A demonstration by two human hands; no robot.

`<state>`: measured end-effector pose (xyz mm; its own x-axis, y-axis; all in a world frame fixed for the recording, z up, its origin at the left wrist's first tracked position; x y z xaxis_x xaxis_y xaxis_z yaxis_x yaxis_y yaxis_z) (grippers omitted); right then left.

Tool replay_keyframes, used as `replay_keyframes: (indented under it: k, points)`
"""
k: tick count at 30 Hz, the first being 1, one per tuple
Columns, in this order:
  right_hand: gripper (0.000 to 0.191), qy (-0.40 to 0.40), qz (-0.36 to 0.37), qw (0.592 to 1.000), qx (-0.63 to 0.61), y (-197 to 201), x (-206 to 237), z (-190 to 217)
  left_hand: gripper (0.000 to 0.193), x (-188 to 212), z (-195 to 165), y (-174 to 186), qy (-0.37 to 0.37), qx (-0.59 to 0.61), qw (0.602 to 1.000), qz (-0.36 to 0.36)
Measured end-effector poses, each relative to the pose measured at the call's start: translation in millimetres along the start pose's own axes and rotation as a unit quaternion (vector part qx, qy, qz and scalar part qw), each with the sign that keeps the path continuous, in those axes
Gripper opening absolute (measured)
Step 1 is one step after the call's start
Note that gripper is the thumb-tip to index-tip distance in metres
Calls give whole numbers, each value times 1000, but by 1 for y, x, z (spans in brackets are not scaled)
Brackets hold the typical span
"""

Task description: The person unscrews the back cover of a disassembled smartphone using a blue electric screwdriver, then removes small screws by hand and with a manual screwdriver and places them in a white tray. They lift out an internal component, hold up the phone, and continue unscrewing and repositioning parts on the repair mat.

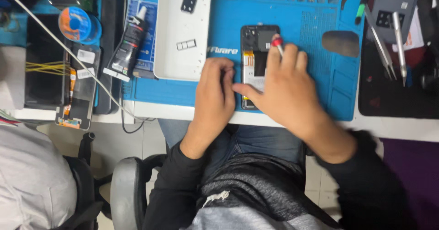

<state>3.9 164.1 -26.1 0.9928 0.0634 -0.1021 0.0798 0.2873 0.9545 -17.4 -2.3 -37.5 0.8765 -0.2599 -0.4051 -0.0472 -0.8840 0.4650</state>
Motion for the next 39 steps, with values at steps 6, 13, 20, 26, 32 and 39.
replay_keyframes:
  k: [6,13,20,26,32,39]
  points:
    - [97,-7,-23,1000,-11,-14,4,16,17,11,10,7,53,46,997,-35]
    - [114,101,215,969,-65,23,-8,-36,13,13,12,16,31,68,997,-24]
    - [114,139,308,935,-105,8,-19,-49,11,22,17,19,81,108,990,29]
    - [114,164,282,941,-86,4,-28,-51,11,26,19,29,11,115,992,42]
    - [113,142,265,952,-62,-2,-27,-63,16,27,17,29,-6,82,996,33]
    - [119,171,216,961,40,-3,-22,-75,14,26,12,25,-15,64,997,46]
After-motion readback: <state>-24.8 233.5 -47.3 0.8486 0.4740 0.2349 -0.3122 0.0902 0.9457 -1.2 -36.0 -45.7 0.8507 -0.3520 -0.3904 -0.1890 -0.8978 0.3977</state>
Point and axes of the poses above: each hand's wrist, its own x-axis away from the middle knuckle, its own y-axis out of the back of the hand, z = x × y, the point moved 2 cm from there along -x, towards the middle knuckle, and after that the axes turned 3 degrees about -x, right-handed, at the moved point
